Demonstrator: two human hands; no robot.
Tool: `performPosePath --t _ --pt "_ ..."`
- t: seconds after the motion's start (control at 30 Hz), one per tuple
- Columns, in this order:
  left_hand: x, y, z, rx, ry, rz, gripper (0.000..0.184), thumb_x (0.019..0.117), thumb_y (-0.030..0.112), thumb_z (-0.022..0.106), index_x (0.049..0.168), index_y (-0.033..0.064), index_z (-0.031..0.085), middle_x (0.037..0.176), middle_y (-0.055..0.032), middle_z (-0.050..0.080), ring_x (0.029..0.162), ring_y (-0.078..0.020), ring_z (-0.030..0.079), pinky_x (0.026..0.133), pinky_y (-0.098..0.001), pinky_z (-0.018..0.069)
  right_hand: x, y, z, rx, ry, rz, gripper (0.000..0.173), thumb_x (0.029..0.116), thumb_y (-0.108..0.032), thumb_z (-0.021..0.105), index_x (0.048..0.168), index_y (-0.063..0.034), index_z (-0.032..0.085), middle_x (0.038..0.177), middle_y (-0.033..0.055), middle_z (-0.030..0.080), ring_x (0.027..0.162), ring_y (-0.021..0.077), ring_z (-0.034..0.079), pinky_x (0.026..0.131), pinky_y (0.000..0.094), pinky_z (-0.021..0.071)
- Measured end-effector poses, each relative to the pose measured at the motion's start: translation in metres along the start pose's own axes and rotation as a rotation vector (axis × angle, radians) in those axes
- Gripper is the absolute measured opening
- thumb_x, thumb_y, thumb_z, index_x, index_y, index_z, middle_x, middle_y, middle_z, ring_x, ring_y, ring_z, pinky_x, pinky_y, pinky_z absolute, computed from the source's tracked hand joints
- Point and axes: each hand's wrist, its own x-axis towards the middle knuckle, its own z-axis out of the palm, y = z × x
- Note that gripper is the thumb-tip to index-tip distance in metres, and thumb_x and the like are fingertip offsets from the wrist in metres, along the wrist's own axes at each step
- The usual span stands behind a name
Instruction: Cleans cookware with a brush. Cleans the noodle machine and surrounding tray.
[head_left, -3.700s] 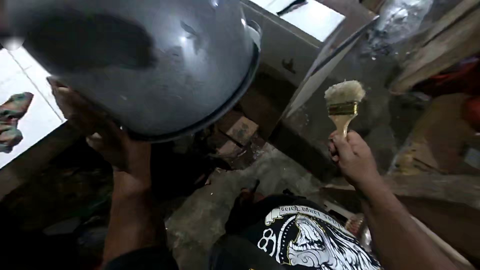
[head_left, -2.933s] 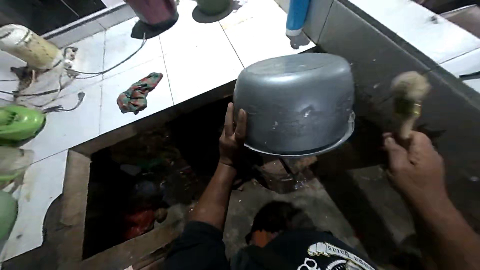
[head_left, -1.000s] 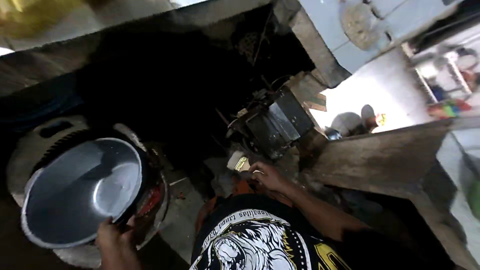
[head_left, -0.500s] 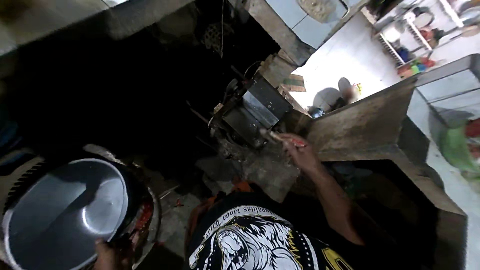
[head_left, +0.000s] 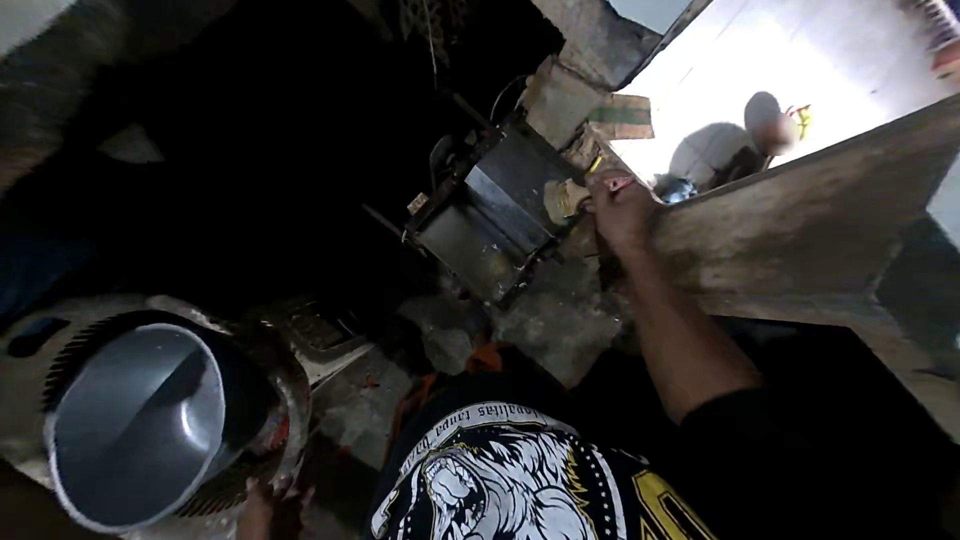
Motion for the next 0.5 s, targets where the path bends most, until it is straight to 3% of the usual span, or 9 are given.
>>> performPosePath --t 0.03,0.13,0.2,0.23,0.3,0.37,0.43,0.5 --pt "-0.006 -0.001 0.006 0.06 0.012 -0.002 0.063 0.1077 0.06 0.029 0.135 0.0064 0.049 0.093 -0.0094 0.063 0.065 -0.0174 0.061 0.058 -0.04 0.0558 -0.008 -0.01 -0.002 -0.022 -0.045 -0.056 0.034 0.1029 -0.035 0.061 0.121 -0.0083 0.07 0.107 0.0101 0.074 0.093 0.0189 0.074 0.087 0.0434 0.0625" --pt "-0.018 -0.002 0.027 0.156 -0.004 -0.021 0.062 0.1094 0.055 0.031 0.142 0.0043 0.046 0.099 -0.0139 0.064 0.068 -0.0204 0.064 0.062 -0.0426 0.0575 -0.04 -0.039 0.017 -0.127 -0.253 -0.257 0.026 0.1015 -0.027 0.063 0.118 -0.0103 0.074 0.108 0.0085 0.075 0.095 0.0179 0.073 0.089 0.0428 0.0598" --pt "-0.009 -0.006 0.033 0.172 -0.004 -0.01 0.06 0.1096 0.052 0.036 0.144 0.0037 0.045 0.102 -0.0161 0.065 0.069 -0.0223 0.066 0.063 -0.0442 0.0588 -0.053 -0.035 0.047 -0.308 -0.35 -0.323 0.027 0.1023 -0.03 0.063 0.12 -0.0126 0.074 0.114 0.0099 0.072 0.1 0.0221 0.071 0.091 0.0442 0.0583" --pt "-0.004 -0.006 0.035 0.168 -0.01 0.006 0.058 0.1096 0.05 0.038 0.144 0.0038 0.044 0.103 -0.0167 0.065 0.069 -0.0229 0.067 0.063 -0.0446 0.0597 -0.057 -0.027 0.061 -0.425 -0.378 -0.334 0.028 0.1029 -0.031 0.06 0.12 -0.0122 0.073 0.116 0.0115 0.071 0.103 0.0258 0.07 0.092 0.0468 0.0578" --pt "0.005 -0.002 0.038 0.16 -0.03 0.048 0.052 0.1098 0.044 0.043 0.144 0.0045 0.045 0.103 -0.0172 0.065 0.072 -0.024 0.068 0.064 -0.0453 0.0605 -0.066 -0.011 0.081 -0.536 -0.32 -0.366 0.025 0.0996 -0.028 0.061 0.109 -0.0097 0.074 0.107 0.0134 0.071 0.097 0.0297 0.071 0.083 0.0495 0.0594" --pt "0.009 0.004 0.04 0.159 -0.05 0.091 0.049 0.1097 0.041 0.045 0.143 0.0043 0.048 0.106 -0.0171 0.065 0.076 -0.0238 0.069 0.068 -0.0447 0.0611 -0.071 -0.026 0.083 -0.487 -0.329 -0.243 0.021 0.0975 -0.025 0.062 0.102 -0.0082 0.073 0.099 0.0119 0.072 0.093 0.0282 0.07 0.079 0.0506 0.0582" --pt "0.009 0.008 0.038 0.144 -0.079 0.114 0.047 0.1101 0.037 0.046 0.143 0.0038 0.048 0.111 -0.0181 0.064 0.077 -0.0233 0.069 0.067 -0.0434 0.0614 -0.073 -0.053 0.074 -0.301 -0.375 0.035 0.022 0.0989 -0.022 0.06 0.105 -0.0039 0.07 0.095 0.0128 0.071 0.085 0.0258 0.07 0.078 0.0499 0.0581" --pt "0.01 0.011 0.036 0.115 -0.115 0.134 0.043 0.11 0.032 0.048 0.143 0.0033 0.047 0.108 -0.0169 0.065 0.073 -0.0214 0.07 0.063 -0.041 0.0622 -0.068 -0.071 0.069 -0.236 -0.299 0.17 0.025 0.1008 -0.025 0.059 0.108 -0.0035 0.068 0.092 0.0132 0.073 0.081 0.0251 0.074 0.076 0.0487 0.0623"
